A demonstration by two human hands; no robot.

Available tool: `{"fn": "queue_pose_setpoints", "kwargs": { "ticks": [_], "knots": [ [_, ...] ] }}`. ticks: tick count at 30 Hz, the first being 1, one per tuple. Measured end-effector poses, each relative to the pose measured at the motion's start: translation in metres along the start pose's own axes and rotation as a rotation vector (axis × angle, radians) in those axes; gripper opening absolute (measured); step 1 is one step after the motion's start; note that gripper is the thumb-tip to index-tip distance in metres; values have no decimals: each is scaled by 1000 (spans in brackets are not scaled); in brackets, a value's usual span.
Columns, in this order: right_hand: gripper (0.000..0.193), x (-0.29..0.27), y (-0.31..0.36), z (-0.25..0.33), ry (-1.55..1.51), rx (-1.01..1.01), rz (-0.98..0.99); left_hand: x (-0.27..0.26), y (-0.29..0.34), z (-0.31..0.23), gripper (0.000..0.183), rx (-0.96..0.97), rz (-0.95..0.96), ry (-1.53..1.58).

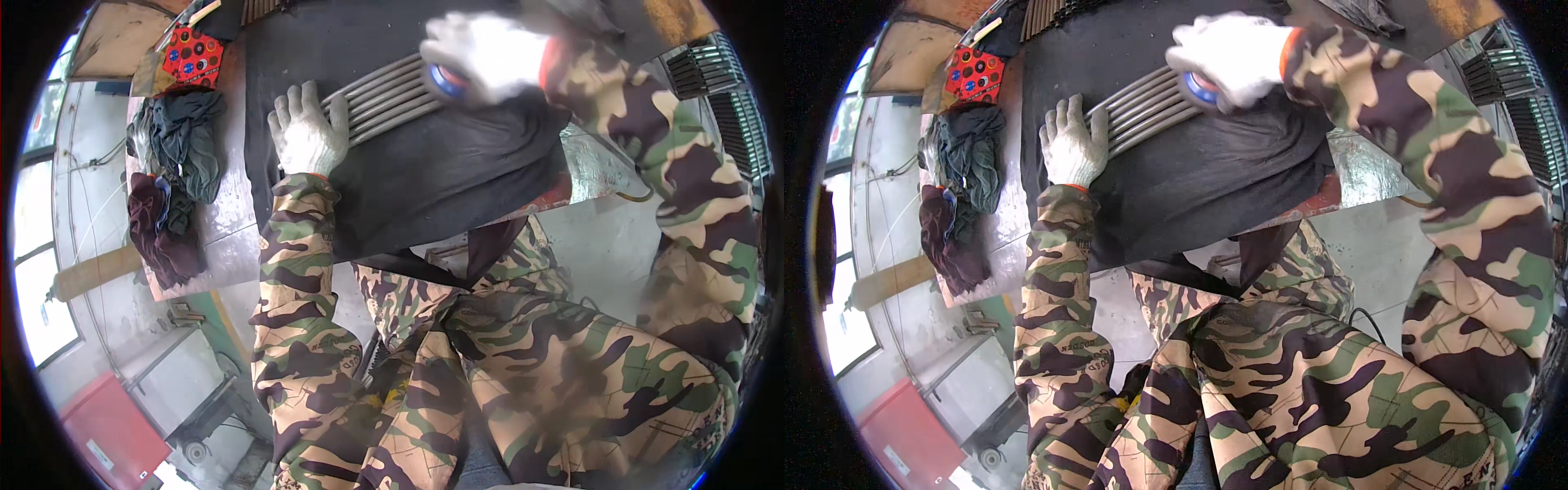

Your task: Cleaning a bundle of metal rods using an abrasive pad

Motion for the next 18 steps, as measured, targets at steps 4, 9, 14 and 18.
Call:
{"fn": "queue_pose_setpoints", "kwargs": {
  "ticks": [4, 9, 14, 18],
  "knots": [
    [46, -36, -6, -8, -63, 96, 23, -1, 0, -4, 50, 7, -7, -6],
    [51, -14, -26, 2, -80, 32, 95, -3, 7, 11, 52, 4, -10, -19],
    [58, -18, -27, -17, -34, 139, 111, -5, 4, 10, 53, 15, -19, -25],
    [75, 1, -23, -7, -45, 92, 63, -4, 12, 10, 54, 24, -48, -16]
  ]
}}
Point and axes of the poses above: each hand's wrist, its own y-axis away from the middle knuckle, its own x-axis out of the palm, z = x × y, the point moved 7 cm from there along -y, towards the middle knuckle, and after that the axes turned 6 degrees about -x, right-handed, at the moved point
